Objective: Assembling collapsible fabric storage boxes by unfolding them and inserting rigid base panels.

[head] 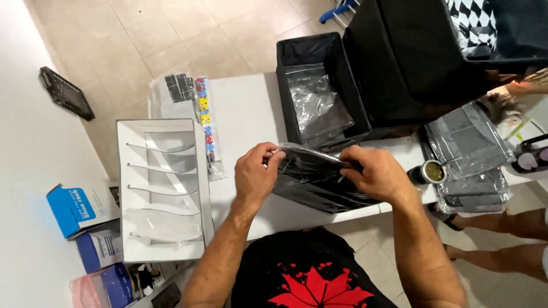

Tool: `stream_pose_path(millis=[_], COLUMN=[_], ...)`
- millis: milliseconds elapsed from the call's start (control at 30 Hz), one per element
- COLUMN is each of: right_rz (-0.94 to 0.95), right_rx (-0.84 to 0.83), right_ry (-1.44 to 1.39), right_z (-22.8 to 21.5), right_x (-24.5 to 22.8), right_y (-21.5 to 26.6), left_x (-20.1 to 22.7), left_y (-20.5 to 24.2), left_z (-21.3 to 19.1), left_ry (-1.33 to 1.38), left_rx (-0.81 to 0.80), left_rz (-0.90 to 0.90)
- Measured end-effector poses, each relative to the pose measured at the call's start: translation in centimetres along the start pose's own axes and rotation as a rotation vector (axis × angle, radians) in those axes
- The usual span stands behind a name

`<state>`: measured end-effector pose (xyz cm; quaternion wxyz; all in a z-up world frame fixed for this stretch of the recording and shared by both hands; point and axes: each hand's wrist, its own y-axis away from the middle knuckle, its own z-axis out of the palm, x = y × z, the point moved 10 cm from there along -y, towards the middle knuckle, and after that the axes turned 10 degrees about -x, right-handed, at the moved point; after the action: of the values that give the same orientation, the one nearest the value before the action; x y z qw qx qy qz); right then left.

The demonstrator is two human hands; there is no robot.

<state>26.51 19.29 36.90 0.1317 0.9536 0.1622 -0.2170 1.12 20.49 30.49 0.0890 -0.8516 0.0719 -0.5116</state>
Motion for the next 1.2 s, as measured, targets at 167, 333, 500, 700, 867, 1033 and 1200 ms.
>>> stream_pose_path(millis=[167, 333, 500, 700, 867, 1033, 1200], right_rz=[0.104, 0.052, 0.069, -0.04, -0.228, -0.388, -0.452], right_rx=[0.013, 0.027, 0.083, 0.125, 0.353, 0.753, 0.948], right_ry=[0.136, 0.294, 0.341, 0.287, 0.267, 0.307, 0.271], right_z=[0.2, 1.5, 2.0, 1.0, 0.8, 2.8, 2.8], right_x=[-0.1, -1.6, -0.3, -1.9, -4.6, -6.6, -7.6], right_y=[0.3, -0.2, 0.1, 0.8, 1.3, 2.9, 3.9], left_x=[-0.4, 0.5, 0.3, 7.3, 7.3, 9.4, 7.4], left_y=[0.1, 0.0, 0.6, 1.1, 1.2, -0.5, -1.4], left_z=[2.2, 4.6, 5.0, -2.1, -2.3, -2.1, -1.4], left_ry=[0.683, 1.204, 1.436, 0.056, -0.072, 0.299, 0.485], left_rx=[-0.203, -0.311, -0.402, -0.097, 0.091, -0.096, -0.118], left_rz=[-0.127, -0.178, -0.107, 0.616, 0.796, 0.685, 0.557])
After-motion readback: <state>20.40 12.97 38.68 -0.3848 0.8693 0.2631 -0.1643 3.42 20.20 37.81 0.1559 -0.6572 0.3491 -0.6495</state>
